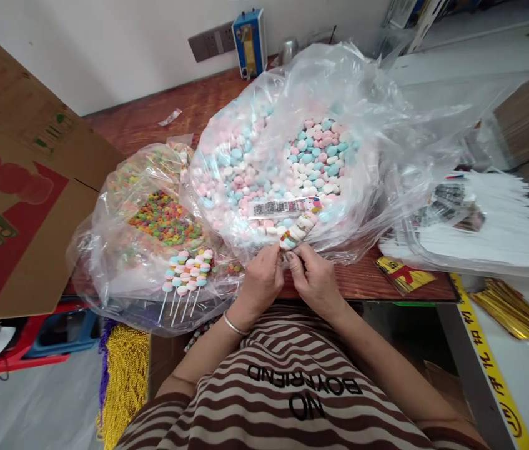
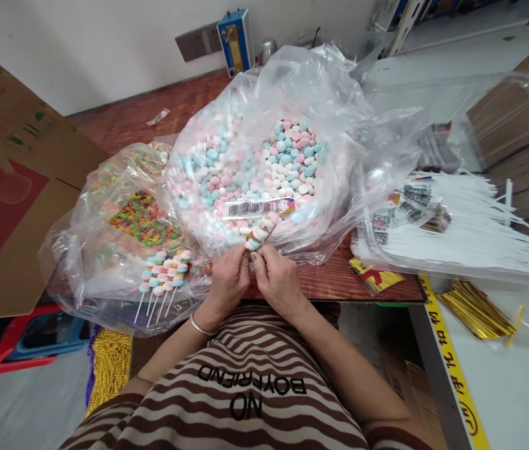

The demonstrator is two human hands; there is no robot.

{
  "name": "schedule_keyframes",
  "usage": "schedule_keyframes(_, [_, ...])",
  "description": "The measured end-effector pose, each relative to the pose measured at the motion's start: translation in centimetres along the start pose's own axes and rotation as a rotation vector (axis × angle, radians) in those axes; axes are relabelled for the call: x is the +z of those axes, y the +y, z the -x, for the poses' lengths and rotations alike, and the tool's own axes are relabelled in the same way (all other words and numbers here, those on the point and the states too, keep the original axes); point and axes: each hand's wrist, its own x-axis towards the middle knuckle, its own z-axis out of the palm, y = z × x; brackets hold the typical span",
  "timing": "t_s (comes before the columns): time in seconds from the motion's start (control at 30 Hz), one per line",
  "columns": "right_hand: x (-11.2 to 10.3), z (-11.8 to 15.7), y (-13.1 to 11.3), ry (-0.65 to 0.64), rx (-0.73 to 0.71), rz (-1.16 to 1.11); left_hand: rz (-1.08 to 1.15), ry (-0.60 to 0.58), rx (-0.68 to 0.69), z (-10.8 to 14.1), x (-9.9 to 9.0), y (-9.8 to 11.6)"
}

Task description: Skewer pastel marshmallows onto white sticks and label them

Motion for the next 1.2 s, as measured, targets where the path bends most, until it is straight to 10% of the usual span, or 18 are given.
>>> schedule_keyframes(0.2, [0.8,-0.2,-0.4,0.082,0.083,-0.185,0.302,0.032,-0.261,-0.8,-0.3,1.2])
schedule_keyframes(0.7, [-0.3,-1.3,-1.0,0.071,0.168,-0.373,0.561,-0.007,-0.140,-1.1,-0.3,-0.1])
schedule_keyframes(0.87, [-1.9,-1.9,-1.6,-0.299,0.278,-0.751,0.521,-0.042,0.033,-2.4,-3.6,-0.6])
schedule_keyframes(0.97, [-2.6,-2.5,-1.9,-0.203,0.314,-0.682,0.429,0.042,0.092,-2.6,-6.5,0.9])
schedule_keyframes(1.1, [-4.0,-2.9,-2.9,0.047,0.124,-0.388,0.460,-0.400,0.166,-2.2,-7.5,2.7])
schedule_keyframes(1.2, [-4.6,-2.5,-4.1,-0.120,-0.171,-0.281,0.399,-0.450,-0.031,-2.4,-6.7,2.1])
